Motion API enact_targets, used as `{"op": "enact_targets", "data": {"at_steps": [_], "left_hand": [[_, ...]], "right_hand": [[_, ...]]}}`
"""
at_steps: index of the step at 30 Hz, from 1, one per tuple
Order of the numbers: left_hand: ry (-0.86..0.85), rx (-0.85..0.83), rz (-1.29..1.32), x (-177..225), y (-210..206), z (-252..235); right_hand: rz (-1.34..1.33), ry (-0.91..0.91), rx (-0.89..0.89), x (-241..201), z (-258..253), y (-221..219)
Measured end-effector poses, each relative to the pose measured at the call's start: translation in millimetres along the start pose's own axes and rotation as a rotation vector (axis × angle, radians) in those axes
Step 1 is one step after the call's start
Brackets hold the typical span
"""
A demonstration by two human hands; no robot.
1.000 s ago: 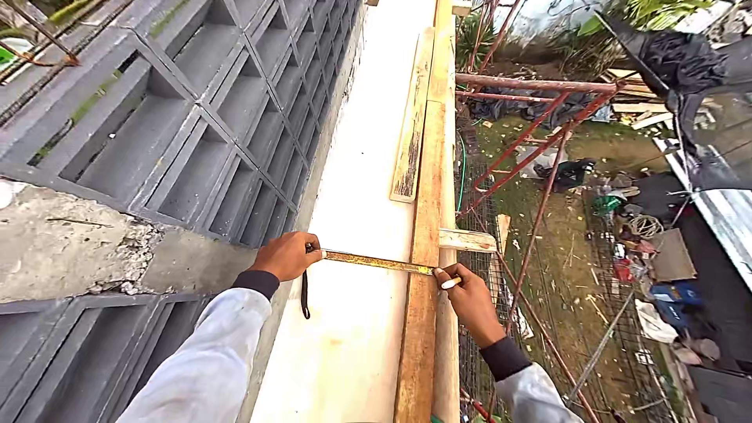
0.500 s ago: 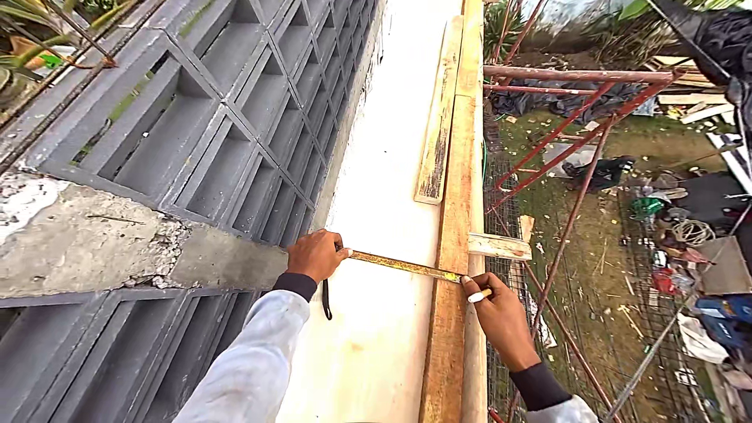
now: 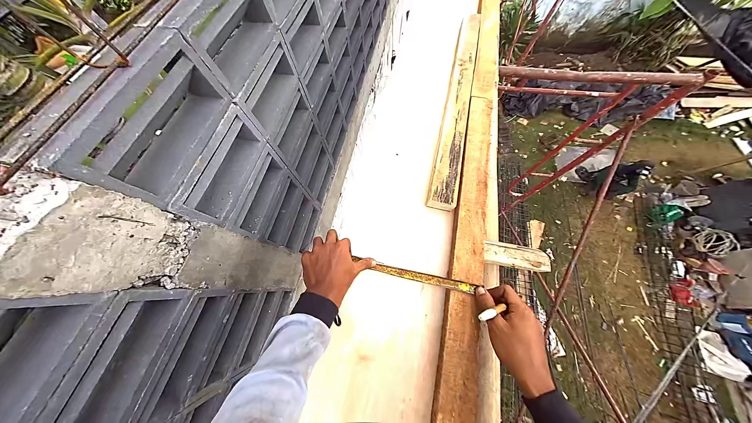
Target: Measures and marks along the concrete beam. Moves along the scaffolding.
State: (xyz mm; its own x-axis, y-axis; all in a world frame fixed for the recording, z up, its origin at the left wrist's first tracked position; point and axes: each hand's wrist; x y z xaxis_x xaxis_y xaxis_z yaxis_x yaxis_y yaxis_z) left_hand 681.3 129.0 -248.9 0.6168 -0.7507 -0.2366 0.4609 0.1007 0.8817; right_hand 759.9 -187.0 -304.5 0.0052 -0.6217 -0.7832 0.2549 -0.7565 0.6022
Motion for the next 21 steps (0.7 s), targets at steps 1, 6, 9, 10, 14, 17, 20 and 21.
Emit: {"op": "enact_targets", "data": {"at_steps": [1,6,9,10,14,17,20,21], "left_hand": [[0.0,0.031,-0.007,1.7,-2.8,-0.2],[-0.022,0.185,-0.055,6.7,-10.2,1.2],[-0.052,0.301,-0.086,5.5,-17.8,3.1],[-0.054,0.321,-0.085,5.2,-20.4,4.1],[-0.051,0.344,-0.069,2.6,-29.1,6.9],[-0.056,0.344,-0.036,2.9,-35.7,6.7],[-0.069,0.334,-0.051,0.4,-39.6,8.7],[-0.083,0.344,-0.062,-1.1,-40.8,8.8]], "right_hand": [[0.004,0.006,0.006,-0.6,0.8,-0.6],[0.056,0.015,0.024,-3.9,3.1,-0.3],[0.094,0.017,0.025,-6.5,3.4,1.1],[0.106,0.014,0.021,-7.7,3.5,1.6],[0.113,-0.014,0.008,-12.1,3.0,1.6],[0.044,-0.053,-0.014,-10.4,0.5,5.2],[-0.048,-0.09,-0.044,-5.9,-3.5,6.5],[-0.078,-0.098,-0.043,-5.0,-4.2,6.4]]}}
Point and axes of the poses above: each hand's wrist, its own z-axis away from the middle knuckle, its own y-axis out of the back of the hand, x = y × z, and after that the axes turned 10 degrees about -z, right-handed
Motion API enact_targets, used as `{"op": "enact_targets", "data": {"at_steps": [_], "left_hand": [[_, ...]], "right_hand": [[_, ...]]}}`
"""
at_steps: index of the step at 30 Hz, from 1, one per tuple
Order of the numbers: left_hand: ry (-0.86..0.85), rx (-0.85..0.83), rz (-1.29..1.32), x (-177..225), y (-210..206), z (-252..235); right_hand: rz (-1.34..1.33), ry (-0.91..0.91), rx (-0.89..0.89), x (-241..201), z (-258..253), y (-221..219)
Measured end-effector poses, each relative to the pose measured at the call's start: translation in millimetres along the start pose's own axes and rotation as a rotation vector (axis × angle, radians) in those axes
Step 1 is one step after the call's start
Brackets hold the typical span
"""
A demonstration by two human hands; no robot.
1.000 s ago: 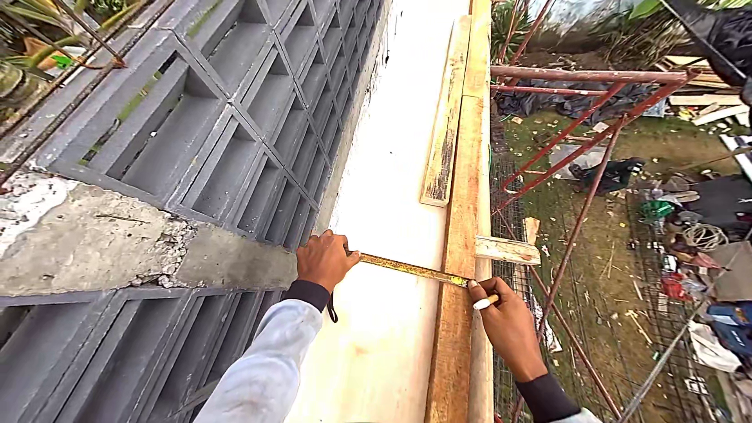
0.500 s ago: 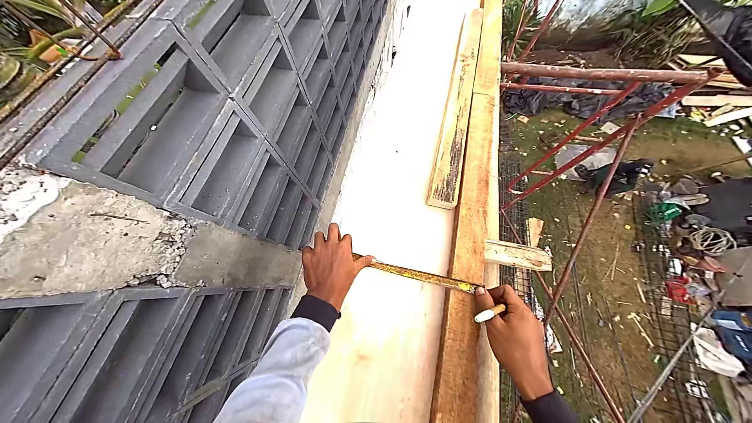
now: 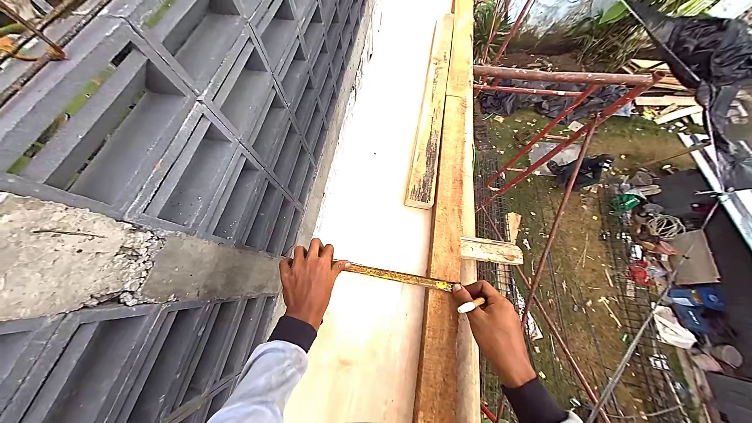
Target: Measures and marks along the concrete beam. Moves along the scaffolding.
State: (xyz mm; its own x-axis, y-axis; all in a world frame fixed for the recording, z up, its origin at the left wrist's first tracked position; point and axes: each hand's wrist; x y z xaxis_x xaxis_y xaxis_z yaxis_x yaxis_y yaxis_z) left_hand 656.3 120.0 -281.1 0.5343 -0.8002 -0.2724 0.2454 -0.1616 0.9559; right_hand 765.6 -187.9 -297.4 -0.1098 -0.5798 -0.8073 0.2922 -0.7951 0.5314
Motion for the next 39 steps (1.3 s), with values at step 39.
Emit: {"op": "enact_targets", "data": {"at_steps": [39], "left_hand": [[-0.172,-0.622,-0.029,-2.1,53.2,-40.8]], "right_hand": [[-0.195,-0.003,-0.003,2.9,-1.6,-2.7]]}}
Point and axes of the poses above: each hand's wrist, its own z-axis away from the middle knuckle, its own y-axis out of the back of the hand, x = y × z, and after that the axes turned 10 degrees about -z, right-handed
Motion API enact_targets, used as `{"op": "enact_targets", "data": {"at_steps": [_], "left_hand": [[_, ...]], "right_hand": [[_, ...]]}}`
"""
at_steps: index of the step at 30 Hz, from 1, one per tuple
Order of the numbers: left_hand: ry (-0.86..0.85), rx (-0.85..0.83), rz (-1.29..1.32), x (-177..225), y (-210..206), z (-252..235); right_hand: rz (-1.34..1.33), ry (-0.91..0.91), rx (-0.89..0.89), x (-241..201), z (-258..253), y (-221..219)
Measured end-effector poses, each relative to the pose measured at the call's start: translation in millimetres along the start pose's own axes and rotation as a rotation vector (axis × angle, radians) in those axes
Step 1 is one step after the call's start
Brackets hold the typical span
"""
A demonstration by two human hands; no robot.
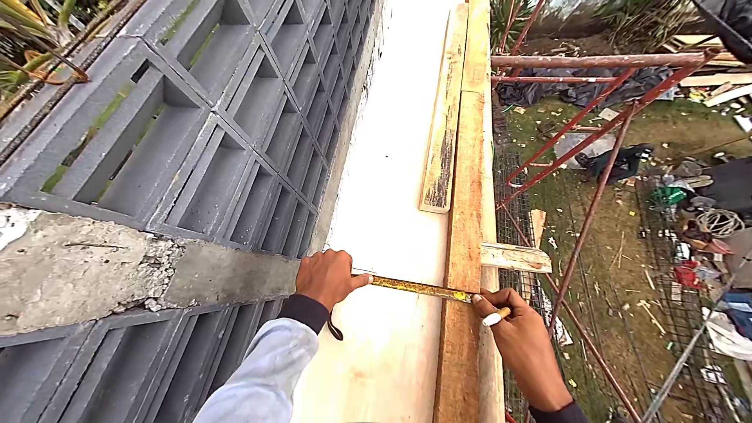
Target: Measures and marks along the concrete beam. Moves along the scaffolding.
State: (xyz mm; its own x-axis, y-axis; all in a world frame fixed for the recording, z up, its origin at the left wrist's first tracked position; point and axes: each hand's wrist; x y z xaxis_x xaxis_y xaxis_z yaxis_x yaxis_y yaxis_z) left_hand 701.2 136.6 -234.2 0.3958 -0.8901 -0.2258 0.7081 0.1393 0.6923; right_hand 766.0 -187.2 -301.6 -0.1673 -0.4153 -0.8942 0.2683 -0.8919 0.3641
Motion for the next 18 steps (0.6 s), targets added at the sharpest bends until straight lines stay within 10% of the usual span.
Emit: {"op": "enact_targets", "data": {"at_steps": [18], "left_hand": [[-0.007,-0.054,-0.057,4.1,21.6,-11.9]], "right_hand": [[0.054,0.007,0.034,-9.4,3.5,-2.0]]}}
Point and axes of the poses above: each hand's wrist, its own z-axis away from the middle knuckle, its own y-axis out of the back of the hand, x = y × z, and after that the axes turned 10 degrees about -z, right-handed
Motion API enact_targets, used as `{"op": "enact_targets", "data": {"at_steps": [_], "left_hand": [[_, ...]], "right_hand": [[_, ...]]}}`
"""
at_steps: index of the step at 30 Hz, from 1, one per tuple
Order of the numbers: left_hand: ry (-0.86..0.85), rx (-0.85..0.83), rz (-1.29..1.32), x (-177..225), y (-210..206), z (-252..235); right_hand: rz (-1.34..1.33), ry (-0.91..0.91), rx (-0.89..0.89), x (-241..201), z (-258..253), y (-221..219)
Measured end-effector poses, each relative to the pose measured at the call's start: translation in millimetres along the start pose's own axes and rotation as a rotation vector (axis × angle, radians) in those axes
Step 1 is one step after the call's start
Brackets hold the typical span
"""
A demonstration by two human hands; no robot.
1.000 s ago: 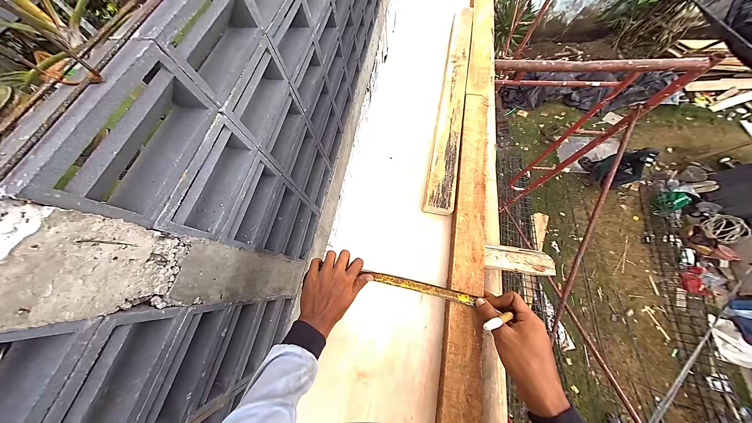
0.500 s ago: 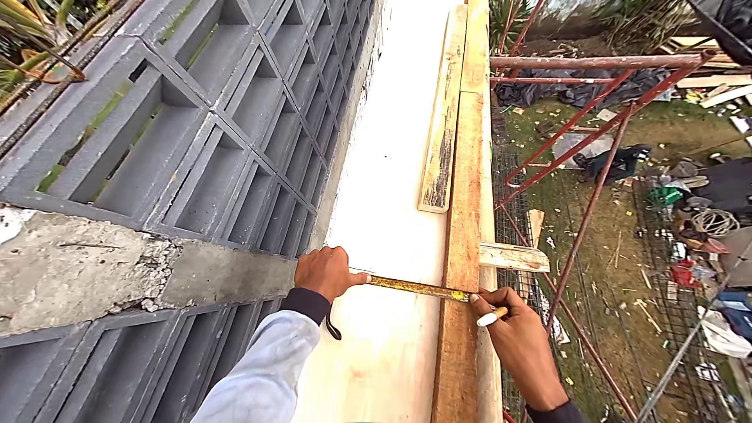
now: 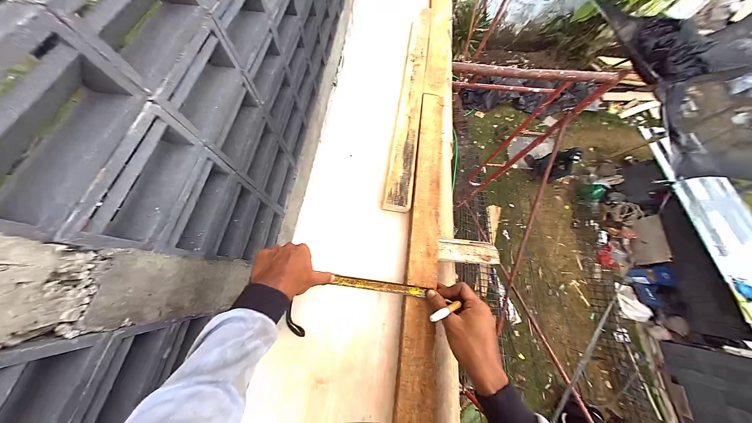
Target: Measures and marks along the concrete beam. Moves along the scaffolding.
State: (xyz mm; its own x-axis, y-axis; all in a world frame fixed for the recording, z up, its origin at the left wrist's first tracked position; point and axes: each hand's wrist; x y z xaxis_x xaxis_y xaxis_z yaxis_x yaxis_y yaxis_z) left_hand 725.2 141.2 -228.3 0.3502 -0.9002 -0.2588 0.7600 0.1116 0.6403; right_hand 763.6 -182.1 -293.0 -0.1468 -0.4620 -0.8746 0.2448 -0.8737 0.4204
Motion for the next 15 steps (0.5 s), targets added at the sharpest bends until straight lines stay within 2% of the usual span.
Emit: {"op": "enact_targets", "data": {"at_steps": [10,15], "left_hand": [[0.04,0.017,0.012,4.0,-6.3,-1.0],[0.02,-0.002,0.055,-1.3,-8.7,2.9]], "right_hand": [[0.092,0.022,0.088,3.4,5.3,-0.7],[0.008,-0.039,0.09,2.1,2.3,-2.6]]}}
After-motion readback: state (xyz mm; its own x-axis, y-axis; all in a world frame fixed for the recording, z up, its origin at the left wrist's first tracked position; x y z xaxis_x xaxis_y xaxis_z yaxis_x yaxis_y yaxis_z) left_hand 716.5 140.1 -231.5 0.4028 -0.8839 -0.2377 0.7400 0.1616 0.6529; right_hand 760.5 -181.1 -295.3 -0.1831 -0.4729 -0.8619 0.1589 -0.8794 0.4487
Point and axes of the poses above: each hand's wrist, its own z-axis away from the middle knuckle, its own y-axis out of the back of the hand, x = y × z, and after that the axes turned 10 degrees about -z, right-handed
